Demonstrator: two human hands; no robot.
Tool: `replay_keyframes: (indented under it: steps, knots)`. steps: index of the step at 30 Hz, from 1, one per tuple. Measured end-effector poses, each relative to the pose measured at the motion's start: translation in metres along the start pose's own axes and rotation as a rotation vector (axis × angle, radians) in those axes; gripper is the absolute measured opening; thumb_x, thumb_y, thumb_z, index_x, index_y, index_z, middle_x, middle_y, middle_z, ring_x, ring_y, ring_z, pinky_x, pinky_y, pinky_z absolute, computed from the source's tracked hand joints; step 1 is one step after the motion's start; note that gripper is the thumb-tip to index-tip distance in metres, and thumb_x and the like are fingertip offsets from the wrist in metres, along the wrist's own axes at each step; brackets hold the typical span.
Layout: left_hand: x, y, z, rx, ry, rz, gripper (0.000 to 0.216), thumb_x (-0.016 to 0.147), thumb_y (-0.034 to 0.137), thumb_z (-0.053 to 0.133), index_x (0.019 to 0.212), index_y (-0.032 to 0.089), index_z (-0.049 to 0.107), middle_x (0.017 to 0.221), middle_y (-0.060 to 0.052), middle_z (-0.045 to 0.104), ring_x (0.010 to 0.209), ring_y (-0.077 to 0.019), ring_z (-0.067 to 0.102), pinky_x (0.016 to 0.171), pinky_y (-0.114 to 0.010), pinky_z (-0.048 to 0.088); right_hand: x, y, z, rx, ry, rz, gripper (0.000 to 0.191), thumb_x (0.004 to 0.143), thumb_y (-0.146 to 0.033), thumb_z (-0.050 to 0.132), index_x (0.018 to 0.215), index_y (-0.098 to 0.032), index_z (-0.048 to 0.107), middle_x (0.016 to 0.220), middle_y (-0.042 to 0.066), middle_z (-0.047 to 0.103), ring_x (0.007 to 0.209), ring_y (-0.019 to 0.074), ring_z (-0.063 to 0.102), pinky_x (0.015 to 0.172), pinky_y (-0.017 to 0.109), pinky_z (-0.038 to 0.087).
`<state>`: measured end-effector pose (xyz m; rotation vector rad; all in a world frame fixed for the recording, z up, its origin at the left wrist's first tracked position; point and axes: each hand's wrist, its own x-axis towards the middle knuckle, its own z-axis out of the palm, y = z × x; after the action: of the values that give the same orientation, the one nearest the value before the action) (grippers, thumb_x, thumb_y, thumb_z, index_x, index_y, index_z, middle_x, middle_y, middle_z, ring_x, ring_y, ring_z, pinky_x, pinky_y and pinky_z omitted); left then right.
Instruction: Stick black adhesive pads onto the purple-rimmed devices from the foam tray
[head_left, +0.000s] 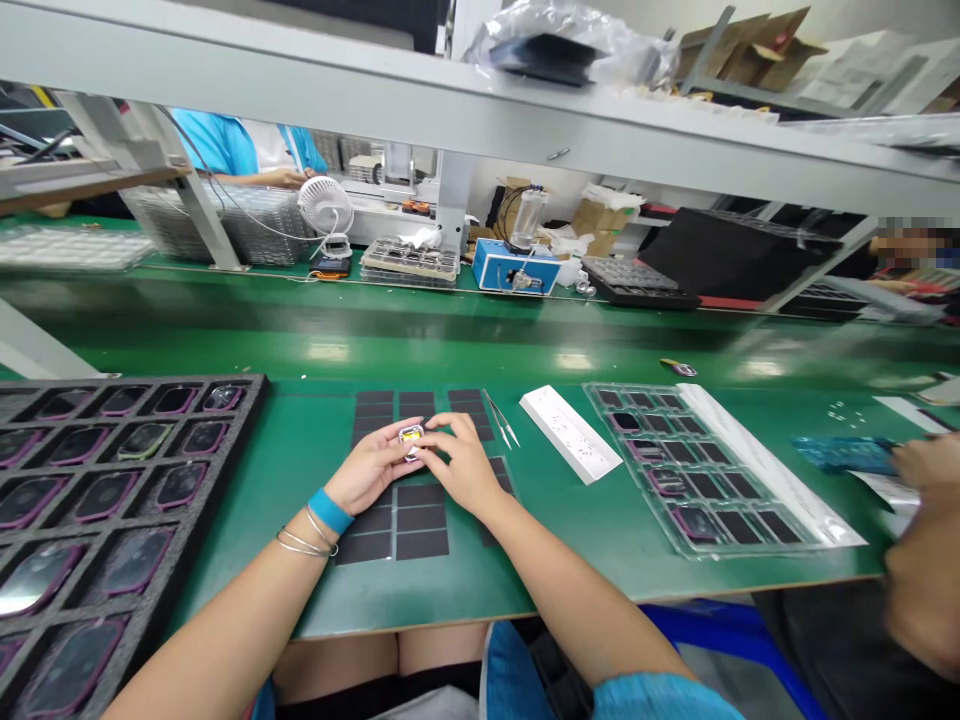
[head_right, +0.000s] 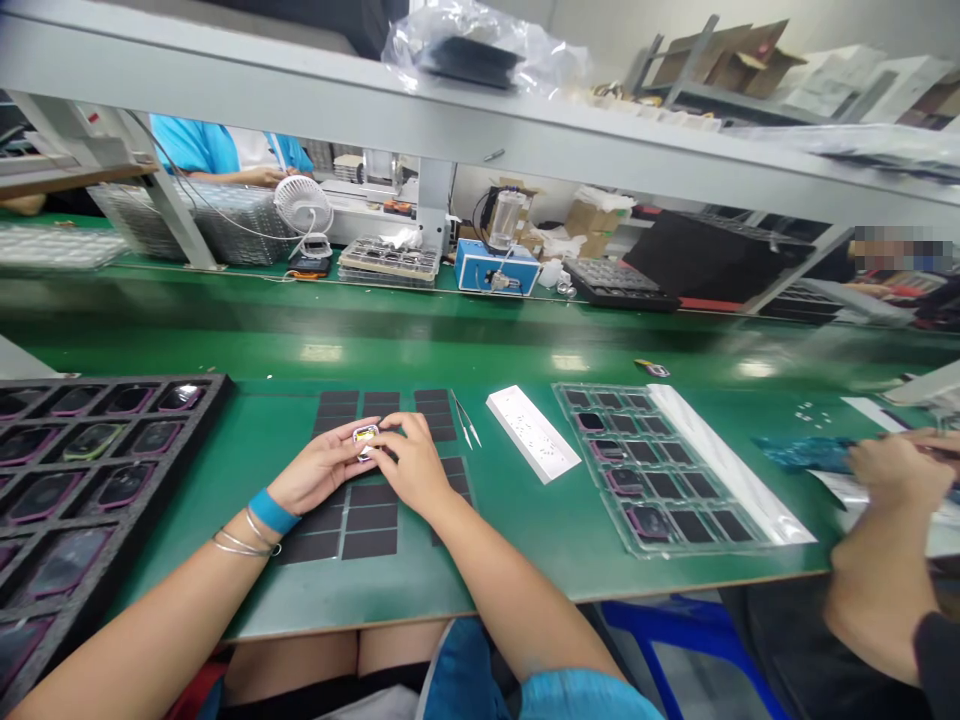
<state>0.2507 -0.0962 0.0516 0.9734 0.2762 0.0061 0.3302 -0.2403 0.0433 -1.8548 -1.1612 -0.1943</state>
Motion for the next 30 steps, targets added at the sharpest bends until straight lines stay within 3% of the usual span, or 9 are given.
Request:
replay_keyframes:
  steps: [2,5,8,12,17,22,30]
  knots:
    - [0.0,-0.001,-0.001,0.06,-0.065,0.023,0.051,0.07,0.017,0.073,0.119,0.018,0.058,0.109,-0.009,0.067,0.096,-0.0182,0.064,0.089,-0.033,0.049,0.001,0.006,0.001,0.306,-0.03,0.168,0.034,0.076,-0.022,0.067,0.109,-0.024,0.06,0.12,0.008,0.051,0.112,0.0201,0.05,0.095,0.04,0.044]
    - [-0.001,-0.001,-0.002,0.146,-0.162,0.058,0.067,0.068,0.02,0.076,0.129,0.021,0.048,0.106,-0.01,0.068,0.094,-0.0207,0.065,0.085,-0.035,0.051,0.0,0.011,0.001,0.794,-0.244,0.376,0.074,0.069,-0.026,0.073,0.133,-0.028,0.035,0.129,0.01,0.048,0.107,0.0184,0.056,0.087,0.037,0.05]
    - [-0.001,0.0,-0.003,0.243,-0.234,0.107,0.062,0.069,0.023,0.075,0.126,0.02,0.05,0.106,-0.012,0.069,0.093,-0.0223,0.066,0.085,-0.038,0.051,-0.002,0.01,0.001,0.978,-0.363,0.454,0.087,0.069,-0.027,0.074,0.139,-0.028,0.023,0.12,0.009,0.057,0.099,0.0169,0.061,0.086,0.035,0.05]
    - [0.0,0.001,-0.004,0.438,-0.279,0.134,0.038,0.072,0.028,0.072,0.106,0.014,0.065,0.11,-0.015,0.068,0.102,-0.0259,0.063,0.095,-0.041,0.046,-0.005,0.009,0.002,0.926,-0.374,0.441,0.079,0.07,-0.025,0.073,0.137,-0.025,0.03,0.118,0.009,0.058,0.102,0.0175,0.061,0.087,0.033,0.049]
    - [0.002,-0.002,-0.008,0.502,-0.256,0.091,0.039,0.073,0.029,0.07,0.108,0.013,0.065,0.111,-0.013,0.067,0.104,-0.0262,0.063,0.095,-0.041,0.047,-0.008,0.012,0.003,0.809,-0.409,0.433,0.059,0.072,-0.026,0.07,0.127,-0.022,0.048,0.118,0.009,0.06,0.101,0.0192,0.061,0.087,0.035,0.049]
    - [0.001,-0.003,-0.004,0.558,-0.214,0.065,0.033,0.072,0.031,0.069,0.1,0.013,0.068,0.105,-0.011,0.07,0.1,-0.0255,0.065,0.094,-0.04,0.048,-0.01,0.013,0.004,0.806,-0.395,0.429,0.051,0.076,-0.03,0.067,0.124,-0.019,0.052,0.118,0.009,0.061,0.104,0.0202,0.061,0.091,0.036,0.048]
    - [-0.002,-0.005,0.002,0.655,-0.113,0.137,0.024,0.076,0.029,0.065,0.097,0.018,0.071,0.099,-0.008,0.072,0.092,-0.0237,0.067,0.086,-0.034,0.051,-0.01,0.004,0.002,0.681,-0.328,0.401,0.039,0.079,-0.016,0.057,0.118,-0.022,0.057,0.112,0.004,0.065,0.099,0.0183,0.064,0.087,0.032,0.052]
